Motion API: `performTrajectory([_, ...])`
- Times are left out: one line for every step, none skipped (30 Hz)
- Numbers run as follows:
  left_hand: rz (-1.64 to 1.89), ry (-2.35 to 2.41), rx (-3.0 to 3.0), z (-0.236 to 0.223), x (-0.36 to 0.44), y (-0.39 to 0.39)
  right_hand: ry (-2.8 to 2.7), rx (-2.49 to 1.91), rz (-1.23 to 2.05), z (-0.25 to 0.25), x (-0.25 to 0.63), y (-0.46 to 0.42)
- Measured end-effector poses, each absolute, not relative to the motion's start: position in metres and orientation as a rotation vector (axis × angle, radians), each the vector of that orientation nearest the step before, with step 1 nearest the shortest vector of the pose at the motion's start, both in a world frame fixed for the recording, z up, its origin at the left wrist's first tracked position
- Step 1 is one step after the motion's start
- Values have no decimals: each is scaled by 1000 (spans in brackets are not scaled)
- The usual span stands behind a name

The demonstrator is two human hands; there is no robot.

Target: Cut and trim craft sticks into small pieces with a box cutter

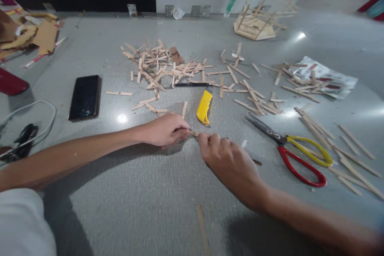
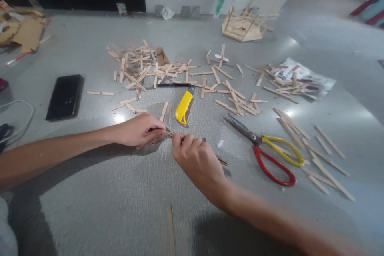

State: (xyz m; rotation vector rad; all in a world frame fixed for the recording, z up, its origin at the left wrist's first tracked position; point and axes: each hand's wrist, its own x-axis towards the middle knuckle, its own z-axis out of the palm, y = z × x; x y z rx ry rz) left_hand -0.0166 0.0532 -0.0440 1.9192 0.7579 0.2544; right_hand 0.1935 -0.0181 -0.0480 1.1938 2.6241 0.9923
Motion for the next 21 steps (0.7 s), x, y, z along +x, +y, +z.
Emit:
performTrajectory([263,753,1922,-45,-16,53,2611,1200,1005,-48,193,-19])
performTrajectory([267,748,1925,-45,-16,52,2601,1206,1013,-49,192,-19])
performTrajectory([267,745,1930,-45,-16,52,2594,1212,1018,-49,192,-19])
performTrajectory([266,743,1933,-46,-16,52,2592,1215,1023,-49,191,-19])
performTrajectory([263,743,1934,-46,-16,52,2590,1217,1032,-49,191,-19])
performTrajectory([260,745,1932,-46,-16,52,2587,1217,1043,-49,191,-19])
performTrajectory([258,750,1927,-46,-16,52,2581,1216,1056,-49,190,-19])
performTrajectory([256,753,1922,-47,-15,52,2573,1217,1068,-49,190,-20])
performTrajectory([252,754,1917,-47,-15,52,2562,1219,1074,-50,190,-20])
performTrajectory([247,758,1914,-47,-15,52,2551,1223,1068,-50,189,-20])
performTrajectory([240,761,1913,-48,-15,52,2543,1229,1051,-50,189,-21])
performTrajectory([231,766,1912,-48,-15,52,2538,1240,1027,-51,189,-21])
performTrajectory([225,771,1911,-48,-15,52,2533,1257,1002,-51,188,-22])
performTrajectory([222,775,1910,-48,-15,52,2529,1271,977,-51,188,-22])
performTrajectory([221,778,1908,-47,-15,52,2524,1284,960,-52,187,-23])
performTrajectory([223,778,1906,-47,-15,52,2517,1299,953,-52,187,-23])
performTrajectory([226,777,1901,-47,-15,52,2507,1311,950,-53,186,-23])
performTrajectory([226,777,1896,-46,-15,52,2496,1320,948,-53,186,-24])
performTrajectory([224,779,1889,-46,-15,52,2488,1328,945,-54,185,-24])
performTrajectory([220,782,1881,-45,-15,52,2483,1337,938,-54,185,-24])
performTrajectory([213,787,1873,-45,-15,52,2477,1351,923,-54,184,-24])
